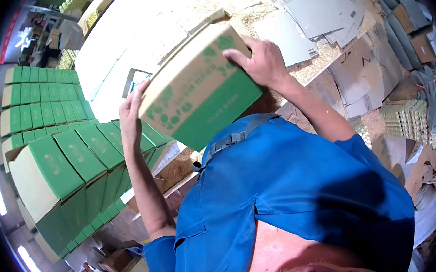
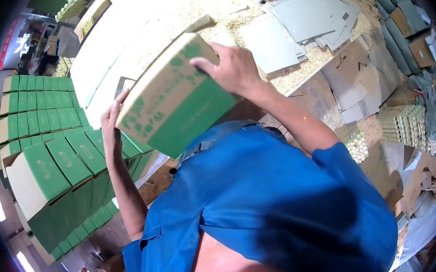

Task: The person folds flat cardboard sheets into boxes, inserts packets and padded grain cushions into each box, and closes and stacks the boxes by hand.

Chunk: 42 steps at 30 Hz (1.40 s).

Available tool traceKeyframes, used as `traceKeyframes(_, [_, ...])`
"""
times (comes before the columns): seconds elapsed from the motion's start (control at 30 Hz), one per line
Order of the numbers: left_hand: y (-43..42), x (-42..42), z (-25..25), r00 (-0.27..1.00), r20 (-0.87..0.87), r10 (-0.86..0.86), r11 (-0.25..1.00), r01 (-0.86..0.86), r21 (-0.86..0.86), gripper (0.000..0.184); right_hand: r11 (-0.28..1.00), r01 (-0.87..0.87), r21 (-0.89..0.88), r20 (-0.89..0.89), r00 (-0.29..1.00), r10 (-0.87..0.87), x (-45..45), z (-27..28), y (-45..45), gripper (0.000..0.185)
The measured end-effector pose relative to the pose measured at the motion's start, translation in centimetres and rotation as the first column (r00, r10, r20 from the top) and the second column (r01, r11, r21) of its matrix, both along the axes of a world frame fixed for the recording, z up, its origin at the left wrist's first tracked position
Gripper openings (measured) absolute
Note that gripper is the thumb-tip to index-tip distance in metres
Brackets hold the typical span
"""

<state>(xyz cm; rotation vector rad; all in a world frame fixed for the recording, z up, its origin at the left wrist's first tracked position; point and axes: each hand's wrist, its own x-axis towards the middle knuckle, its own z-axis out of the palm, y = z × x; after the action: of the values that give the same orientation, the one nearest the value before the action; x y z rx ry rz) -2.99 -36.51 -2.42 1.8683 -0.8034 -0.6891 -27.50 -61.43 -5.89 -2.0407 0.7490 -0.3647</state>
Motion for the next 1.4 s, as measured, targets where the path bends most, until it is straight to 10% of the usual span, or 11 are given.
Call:
traceKeyframes(0.17, [3.9, 0.4, -8.5, 0.96, -0.133, 0.244, 0.969, -0.239, 0.055, 0.055, 0.909, -0.053, -0.415, 0.34, 0.917, 0.208, -3.1, -2.9, 2.4, 0.075])
traceKeyframes(0.53, [2.3, 0.7, -22.7, 0.803, -0.477, 0.358, 0.933, -0.32, 0.162, 0.059, 0.728, -0.24, -0.643, -0.063, 0.963, 0.262, 7.9, -3.8, -3.3, 0.016])
traceKeyframes(0.67, [3.9, -1.8, -25.4, 0.738, -0.55, 0.39, 0.92, -0.332, 0.207, 0.06, 0.791, -0.33, -0.515, -0.242, 0.941, 0.235, 10.4, -6.3, -4.6, 0.031])
traceKeyframes(0.8, [3.9, -6.2, -14.3, 0.55, -0.811, 0.199, 0.906, -0.419, -0.061, 0.067, 0.8, -0.398, -0.45, -0.391, 0.893, 0.225, 11.6, -6.4, -4.0, 0.042])
traceKeyframes(0.87, [1.9, -8.3, -12.0, 0.866, -0.283, 0.412, 0.908, -0.366, 0.202, 0.06, 0.881, -0.402, -0.249, -0.395, 0.873, 0.287, 12.5, -6.2, -5.1, 0.047])
traceKeyframes(0.9, [2.0, -8.1, -13.0, 0.838, -0.386, 0.386, 0.922, -0.363, 0.133, 0.058, 0.922, -0.385, -0.04, -0.388, 0.856, 0.34, 13.2, -6.3, -6.4, 0.052])
traceKeyframes(0.93, [2.2, -7.8, -14.1, 0.803, -0.483, 0.351, 0.927, -0.369, 0.06, 0.056, 0.938, -0.251, 0.239, -0.354, 0.877, 0.325, 13.4, -7.0, -8.9, 0.06])
traceKeyframes(1.0, [2.4, -7.4, -14.6, 0.784, -0.49, 0.38, 0.91, -0.411, 0.046, 0.049, 0.979, 0.052, 0.199, -0.167, 0.986, -0.019, 15.7, -12.9, -13.7, 0.058])
traceKeyframes(1.13, [2.4, -7.7, -14.4, 0.79, -0.449, 0.418, 0.901, -0.422, 0.096, 0.037, 0.89, 0.269, 0.37, -0.253, 0.95, -0.182, 18.8, -15.6, -21.9, 0.058])
traceKeyframes(1.27, [2.0, -7.0, -15.3, 0.808, -0.385, 0.447, 0.888, -0.454, 0.077, 0.042, 0.82, 0.131, 0.557, -0.138, 0.988, -0.063, 25.4, -24.4, -26.5, 0.046])
traceKeyframes(1.4, [1.4, -6.9, -14.5, 0.79, -0.407, 0.458, 0.887, -0.434, 0.155, 0.047, 0.638, 0.129, 0.759, -0.048, 0.989, -0.143, 25.6, -21.3, -23.9, 0.041])
